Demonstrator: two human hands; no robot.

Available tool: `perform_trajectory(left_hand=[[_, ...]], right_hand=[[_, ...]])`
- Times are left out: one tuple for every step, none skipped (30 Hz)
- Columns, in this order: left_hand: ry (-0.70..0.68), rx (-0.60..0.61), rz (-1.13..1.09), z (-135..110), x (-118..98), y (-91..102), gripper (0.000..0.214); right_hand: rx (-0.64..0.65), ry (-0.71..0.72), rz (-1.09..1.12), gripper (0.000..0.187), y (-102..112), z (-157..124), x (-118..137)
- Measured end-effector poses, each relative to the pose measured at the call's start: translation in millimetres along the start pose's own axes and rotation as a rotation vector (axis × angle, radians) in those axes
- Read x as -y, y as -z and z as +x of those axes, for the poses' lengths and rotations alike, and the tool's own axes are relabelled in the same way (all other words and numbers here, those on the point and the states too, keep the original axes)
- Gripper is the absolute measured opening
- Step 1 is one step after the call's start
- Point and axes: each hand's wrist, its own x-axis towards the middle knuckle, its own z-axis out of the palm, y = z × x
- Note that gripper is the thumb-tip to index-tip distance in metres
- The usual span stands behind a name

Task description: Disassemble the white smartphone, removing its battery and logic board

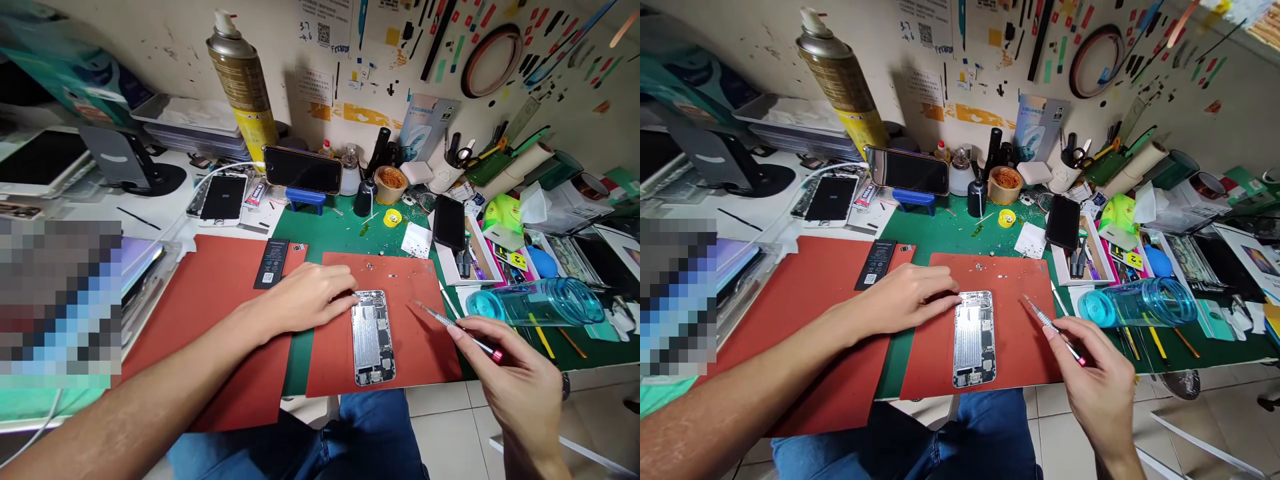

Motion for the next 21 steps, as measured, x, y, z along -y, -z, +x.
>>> perform_trajectory(left_hand=[[0.005, 0.010, -0.011, 0.3, -0.5, 0.0, 0.025], [0.010, 0.019, -0.020, 0.5, -0.7, 0.0, 0.022], [0.014, 0.027, -0.022, 0.7, -0.8, 0.1, 0.020], [0.016, 0.036, -0.019, 0.7, -0.6, 0.1, 0.019], [0.015, 0.046, -0.012, 0.7, -0.4, 0.1, 0.018], [0.015, 0.056, -0.003, 0.5, -0.1, 0.0, 0.018], [0.013, 0.065, 0.004, 0.3, 0.1, -0.2, 0.018], [0.012, 0.070, 0.006, 0.2, 0.2, -0.4, 0.019], [0.012, 0.074, 0.005, 0.2, 0.2, -0.5, 0.020], [0.014, 0.079, 0.003, 0.3, 0.0, -0.5, 0.022], [0.017, 0.086, 0.002, 0.6, -0.2, -0.3, 0.025], [0.020, 0.100, 0.003, 1.0, -0.6, 0.1, 0.027], [0.025, 0.116, 0.007, 1.4, -1.0, 0.7, 0.030], [0.032, 0.134, 0.012, 1.9, -1.4, 1.4, 0.031], [0.040, 0.147, 0.015, 2.4, -1.8, 2.1, 0.032], [0.049, 0.155, 0.014, 2.8, -2.1, 2.7, 0.032], [0.056, 0.160, 0.010, 3.2, -2.5, 3.3, 0.032], [0.062, 0.162, 0.004, 3.5, -2.9, 3.8, 0.032], [0.066, 0.162, -0.001, 3.9, -3.2, 4.1, 0.033], [0.067, 0.164, -0.007, 4.3, -3.5, 4.3, 0.033], [0.067, 0.166, -0.010, 4.7, -3.8, 4.4, 0.033]], right_hand=[[-0.020, -0.018, 0.023, 0.021, 3.1, 3.2, 4.1], [-0.035, -0.032, 0.048, 0.025, 4.9, 6.1, 7.5], [-0.042, -0.043, 0.071, 0.030, 5.0, 8.7, 10.1], [-0.036, -0.043, 0.087, 0.035, 3.5, 11.1, 11.9], [-0.013, -0.032, 0.096, 0.036, 0.5, 13.5, 13.0], [0.023, -0.008, 0.098, 0.035, -3.8, 15.8, 13.7], [0.069, 0.020, 0.092, 0.032, -8.8, 18.2, 14.1], [0.119, 0.052, 0.082, 0.030, -14.0, 20.6, 14.5], [0.169, 0.081, 0.073, 0.030, -19.0, 22.9, 15.1], [0.206, 0.105, 0.068, 0.032, -23.5, 25.0, 16.2], [0.216, 0.126, 0.066, 0.034, -27.5, 27.0, 17.8], [0.198, 0.147, 0.065, 0.036, -31.0, 28.8, 19.9], [0.166, 0.168, 0.070, 0.038, -34.4, 30.5, 22.5], [0.129, 0.191, 0.084, 0.039, -38.1, 32.1, 25.4], [0.102, 0.214, 0.102, 0.041, -42.3, 33.7, 28.5], [0.090, 0.246, 0.116, 0.043, -47.2, 35.5, 31.4], [0.100, 0.280, 0.121, 0.043, -52.6, 37.6, 33.9], [0.120, 0.315, 0.116, 0.043, -58.3, 39.9, 35.9], [0.139, 0.349, 0.104, 0.042, -63.8, 42.3, 37.3], [0.153, 0.377, 0.089, 0.040, -68.8, 44.7, 38.2], [0.160, 0.395, 0.078, 0.040, -73.0, 47.1, 38.5]])
